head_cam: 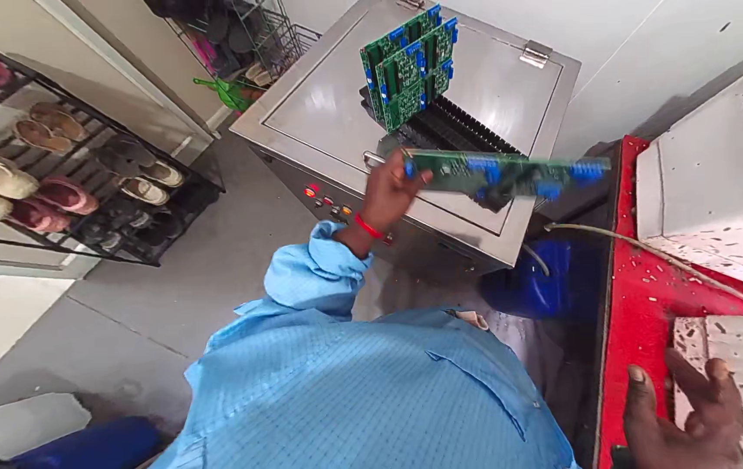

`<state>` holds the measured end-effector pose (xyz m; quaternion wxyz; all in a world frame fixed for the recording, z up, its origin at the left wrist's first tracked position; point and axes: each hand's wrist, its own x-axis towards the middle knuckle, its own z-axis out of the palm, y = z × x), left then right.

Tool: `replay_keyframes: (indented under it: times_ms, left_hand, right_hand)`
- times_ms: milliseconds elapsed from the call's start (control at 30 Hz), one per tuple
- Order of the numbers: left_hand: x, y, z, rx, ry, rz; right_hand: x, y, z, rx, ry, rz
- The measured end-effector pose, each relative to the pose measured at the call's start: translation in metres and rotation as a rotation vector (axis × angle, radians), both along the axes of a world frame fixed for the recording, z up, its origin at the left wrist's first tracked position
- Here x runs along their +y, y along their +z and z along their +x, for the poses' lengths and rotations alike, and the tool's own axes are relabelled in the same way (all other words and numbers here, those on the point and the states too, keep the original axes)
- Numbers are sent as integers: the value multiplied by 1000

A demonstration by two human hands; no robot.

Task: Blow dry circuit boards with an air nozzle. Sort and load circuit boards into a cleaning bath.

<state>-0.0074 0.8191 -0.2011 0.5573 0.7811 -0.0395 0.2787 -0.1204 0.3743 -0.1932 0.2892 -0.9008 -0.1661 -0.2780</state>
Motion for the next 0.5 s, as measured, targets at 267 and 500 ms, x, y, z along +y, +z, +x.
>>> replay_keyframes:
  times_ms: [267,500]
  left_hand:
    - [63,15,108,126,368,-78]
    - [57,-1,152,353,502,-67]
  right_hand:
    - [-21,-41,-42,363,-250,243]
    - [-28,-57,-73,519,-413,259]
